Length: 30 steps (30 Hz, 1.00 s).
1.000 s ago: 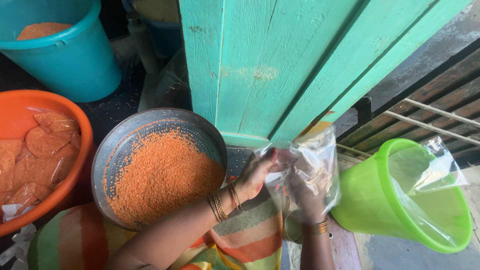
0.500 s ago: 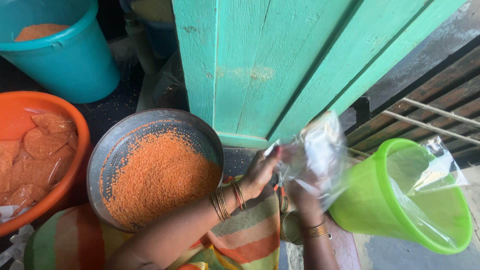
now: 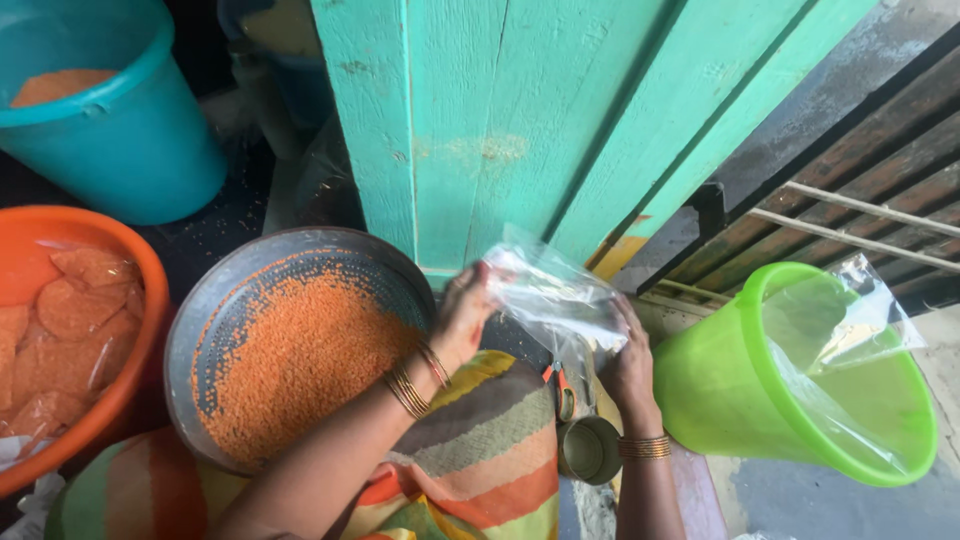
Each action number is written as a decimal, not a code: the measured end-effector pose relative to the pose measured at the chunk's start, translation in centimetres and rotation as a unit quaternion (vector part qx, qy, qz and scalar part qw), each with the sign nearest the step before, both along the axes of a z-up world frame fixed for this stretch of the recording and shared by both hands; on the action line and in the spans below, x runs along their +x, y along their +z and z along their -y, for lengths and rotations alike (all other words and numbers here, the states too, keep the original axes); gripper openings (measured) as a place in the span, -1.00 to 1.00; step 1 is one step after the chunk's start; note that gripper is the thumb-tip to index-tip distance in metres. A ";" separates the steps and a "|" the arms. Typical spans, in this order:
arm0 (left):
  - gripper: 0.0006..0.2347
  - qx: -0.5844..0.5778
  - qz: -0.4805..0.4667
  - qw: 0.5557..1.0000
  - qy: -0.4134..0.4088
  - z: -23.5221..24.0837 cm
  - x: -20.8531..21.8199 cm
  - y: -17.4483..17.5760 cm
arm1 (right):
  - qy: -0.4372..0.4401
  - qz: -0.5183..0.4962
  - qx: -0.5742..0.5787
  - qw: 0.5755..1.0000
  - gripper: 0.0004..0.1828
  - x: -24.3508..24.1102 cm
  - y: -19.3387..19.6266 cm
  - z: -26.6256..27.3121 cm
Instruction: The person sifts orange lentils in a metal tray, removes debris, and packs the lentils into plastic bags. They use scissors to cut open a bag and then pour lentils into it.
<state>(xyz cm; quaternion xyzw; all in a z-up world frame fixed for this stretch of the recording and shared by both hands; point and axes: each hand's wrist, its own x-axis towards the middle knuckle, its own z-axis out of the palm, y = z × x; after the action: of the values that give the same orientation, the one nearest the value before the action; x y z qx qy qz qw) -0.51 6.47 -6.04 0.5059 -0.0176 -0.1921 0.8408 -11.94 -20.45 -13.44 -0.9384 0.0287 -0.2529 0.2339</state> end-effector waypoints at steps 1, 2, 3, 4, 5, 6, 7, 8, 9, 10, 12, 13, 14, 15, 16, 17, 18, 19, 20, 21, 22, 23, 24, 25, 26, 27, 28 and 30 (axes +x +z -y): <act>-0.64 -0.053 0.007 0.998 0.020 -0.5 0.5 0.1 | 0.003 -0.023 0.117 0.993 -0.36 -0.3 0.0 0.4; -0.65 -0.107 0.014 0.993 0.040 -1.1 0.9 0.5 | 0.007 -0.047 0.232 0.971 -0.41 -0.6 0.1 0.8; -0.66 -0.157 0.024 0.986 0.058 -1.9 1.6 1.1 | 0.000 -0.033 0.328 0.944 -0.42 -0.7 0.2 0.9; -0.67 -0.183 0.048 0.982 0.024 -2.7 2.2 1.8 | -0.019 -0.046 0.354 0.934 -0.38 -0.9 0.5 1.0; -0.68 -0.210 0.071 0.975 -0.007 -3.7 2.7 2.4 | -0.058 -0.096 0.324 0.940 -0.34 -1.3 0.7 1.1; -0.69 -0.237 0.094 0.966 -0.039 -4.4 3.0 2.8 | -0.135 -0.243 0.113 0.954 -0.30 -1.7 1.1 1.2; -0.69 -0.216 0.108 0.969 -0.051 -4.9 3.2 3.1 | -0.174 -0.344 -0.024 0.922 -0.25 -2.0 1.2 0.9; -0.70 -0.196 0.122 0.971 -0.062 -5.2 3.3 3.3 | -0.189 -0.407 -0.114 0.886 -0.21 -2.3 1.4 0.8; -0.70 -0.174 0.138 0.972 -0.077 -5.5 3.5 3.5 | -0.193 -0.392 -0.120 0.891 -0.16 -2.5 1.6 0.3; -0.69 -0.167 0.125 0.976 -0.069 -5.7 3.6 3.6 | -0.185 -0.340 -0.094 0.917 -0.12 -2.5 1.7 -0.4; -0.67 -0.157 0.103 0.981 -0.045 -6.0 3.5 3.6 | -0.114 -0.184 0.005 0.976 -0.28 -2.1 1.9 -1.8; -0.68 -0.163 0.108 0.980 -0.048 -6.1 3.3 3.4 | -0.062 -0.106 0.064 0.990 -0.37 -2.2 1.7 -2.9; -0.68 -0.169 0.113 0.978 -0.051 -6.1 3.1 3.2 | -0.011 -0.026 0.121 0.992 -0.46 -2.4 1.5 -3.9; -0.69 -0.176 0.123 0.975 -0.055 -6.1 3.2 3.3 | 0.011 -0.032 0.171 0.985 -0.47 -2.5 1.2 -5.2; -0.68 -0.170 0.132 0.974 -0.069 -6.1 3.2 3.4 | 0.035 -0.038 0.220 0.974 -0.47 -2.6 0.7 -6.9; -0.68 -0.165 0.141 0.973 -0.082 -6.2 2.9 3.4 | 0.089 -0.054 0.269 0.957 -0.46 -2.9 -0.1 -9.1; -0.67 -0.159 0.149 0.971 -0.094 -6.3 2.8 3.4 | 0.143 -0.070 0.316 0.935 -0.44 -3.1 -0.8 -10.7; -0.66 -0.142 0.153 0.973 -0.094 -6.4 2.6 3.5 | 0.134 -0.107 0.261 0.950 -0.45 -3.2 -1.2 -11.1; -0.66 -0.125 0.157 0.975 -0.093 -6.6 2.5 3.5 | 0.125 -0.144 0.204 0.960 -0.46 -3.5 -1.7 -11.3; -0.65 -0.108 0.159 0.977 -0.093 -6.7 2.3 3.6 | 0.114 -0.180 0.146 0.966 -0.45 -3.6 -2.3 -11.3; -0.65 -0.110 0.157 0.977 -0.091 -6.9 2.0 3.7 | 0.110 -0.199 0.204 0.952 -0.41 -3.8 -2.7 -10.9; -0.65 -0.111 0.156 0.977 -0.090 -7.0 2.0 3.9 | 0.105 -0.215 0.263 0.935 -0.37 -3.8 -3.1 -10.1; -0.65 -0.113 0.155 0.977 -0.090 -7.2 2.0 4.1 | 0.099 -0.230 0.321 0.913 -0.33 -3.7 -3.3 -9.3; -0.65 -0.107 0.162 0.977 -0.089 -7.4 1.9 4.4 | 0.111 -0.252 0.301 0.913 -0.33 -3.8 -3.3 -8.3; -0.64 -0.102 0.170 0.976 -0.088 -7.7 1.7 4.7 | 0.124 -0.275 0.281 0.911 -0.32 -4.2 -3.1 -7.1; -0.64 -0.096 0.177 0.976 -0.087 -7.9 1.5 4.9 | 0.136 -0.297 0.260 0.909 -0.31 -4.2 -2.8 -6.6; -0.63 -0.078 0.188 0.975 -0.086 -8.2 1.5 5.1 | 0.091 -0.396 0.241 0.882 -0.32 -4.3 -2.2 -6.3; -0.62 -0.041 0.205 0.974 -0.084 -8.5 1.0 5.3 | 0.003 -0.584 0.189 0.790 -0.33 -5.3 0.2 -5.0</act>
<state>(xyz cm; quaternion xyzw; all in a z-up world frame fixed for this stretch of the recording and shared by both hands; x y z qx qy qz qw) 0.45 14.97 -0.70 0.4962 -0.2399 -0.1528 0.8203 -17.21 -15.42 -13.27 -0.8443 0.2040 0.3542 0.3464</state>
